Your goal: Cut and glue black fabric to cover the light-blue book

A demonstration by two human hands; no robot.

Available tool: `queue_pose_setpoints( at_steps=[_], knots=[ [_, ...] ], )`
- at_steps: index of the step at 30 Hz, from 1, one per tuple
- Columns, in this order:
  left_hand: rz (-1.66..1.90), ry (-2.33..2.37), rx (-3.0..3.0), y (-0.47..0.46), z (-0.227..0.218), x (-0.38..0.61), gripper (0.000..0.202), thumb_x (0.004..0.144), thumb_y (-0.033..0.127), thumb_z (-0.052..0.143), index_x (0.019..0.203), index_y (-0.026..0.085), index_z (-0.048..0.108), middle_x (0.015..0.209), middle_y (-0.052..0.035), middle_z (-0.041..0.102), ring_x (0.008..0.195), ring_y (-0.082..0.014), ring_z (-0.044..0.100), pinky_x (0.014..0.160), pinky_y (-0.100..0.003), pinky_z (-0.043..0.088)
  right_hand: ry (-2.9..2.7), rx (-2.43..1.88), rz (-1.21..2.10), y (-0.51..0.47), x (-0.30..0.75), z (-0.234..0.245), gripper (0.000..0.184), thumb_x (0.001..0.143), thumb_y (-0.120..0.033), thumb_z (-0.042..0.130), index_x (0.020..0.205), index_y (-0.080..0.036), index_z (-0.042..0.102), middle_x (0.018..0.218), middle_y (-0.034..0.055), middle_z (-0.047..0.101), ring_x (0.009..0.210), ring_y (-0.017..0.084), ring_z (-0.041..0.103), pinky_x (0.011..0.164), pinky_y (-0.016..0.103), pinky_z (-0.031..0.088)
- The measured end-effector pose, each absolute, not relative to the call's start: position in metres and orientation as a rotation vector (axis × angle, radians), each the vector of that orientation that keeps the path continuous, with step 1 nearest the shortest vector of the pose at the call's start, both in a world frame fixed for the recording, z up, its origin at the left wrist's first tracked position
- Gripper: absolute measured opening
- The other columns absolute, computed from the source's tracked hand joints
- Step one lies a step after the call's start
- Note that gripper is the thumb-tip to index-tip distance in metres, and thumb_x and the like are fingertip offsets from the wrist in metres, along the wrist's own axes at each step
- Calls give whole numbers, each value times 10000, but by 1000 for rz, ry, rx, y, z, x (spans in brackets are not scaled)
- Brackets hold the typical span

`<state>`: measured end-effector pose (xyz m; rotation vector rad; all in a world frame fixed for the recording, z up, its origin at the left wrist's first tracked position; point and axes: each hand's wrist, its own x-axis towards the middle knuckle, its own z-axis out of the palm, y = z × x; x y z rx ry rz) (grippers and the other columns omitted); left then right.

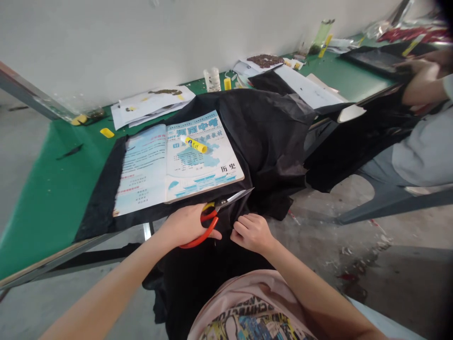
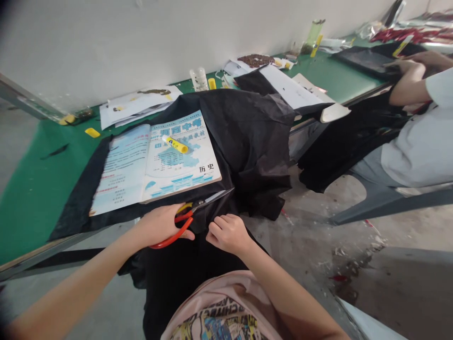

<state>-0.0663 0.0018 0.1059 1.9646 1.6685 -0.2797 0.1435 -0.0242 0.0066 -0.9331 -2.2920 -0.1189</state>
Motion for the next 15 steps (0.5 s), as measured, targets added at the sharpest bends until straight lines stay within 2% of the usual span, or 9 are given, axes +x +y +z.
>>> queue_pose_setpoints(
  at_steps=[4, 9, 15],
  knots=[
    [-262, 1713, 1932, 3, 108, -65, 648, 587, 645, 637, 1104, 260, 567, 1105, -80, 642, 1014, -327, 588, 734, -341, 472, -2306, -918, -96, -24, 143, 7, 171, 744, -171, 505, 588, -191, 436, 554, -26, 412, 535, 104, 355, 539, 277, 228],
    [-168, 1712, 1953, 4, 110, -63, 443, 702, 599, 554, 986, 263, 607, 966, -43, 683, 903, -285, 630, 681, -315, 464, -2306, -921, -111, -23, 142, 7, 178, 733, -139, 498, 580, -190, 422, 548, -26, 405, 532, 102, 352, 538, 277, 228],
    [-183, 1791, 1982, 3, 111, -61, 472, 738, 600, 521, 1029, 241, 617, 982, -75, 686, 936, -310, 627, 721, -326, 462, -2303, -916, -122, -23, 142, 6, 182, 738, -143, 498, 580, -188, 419, 544, -26, 404, 529, 97, 357, 540, 270, 228]
  ],
)
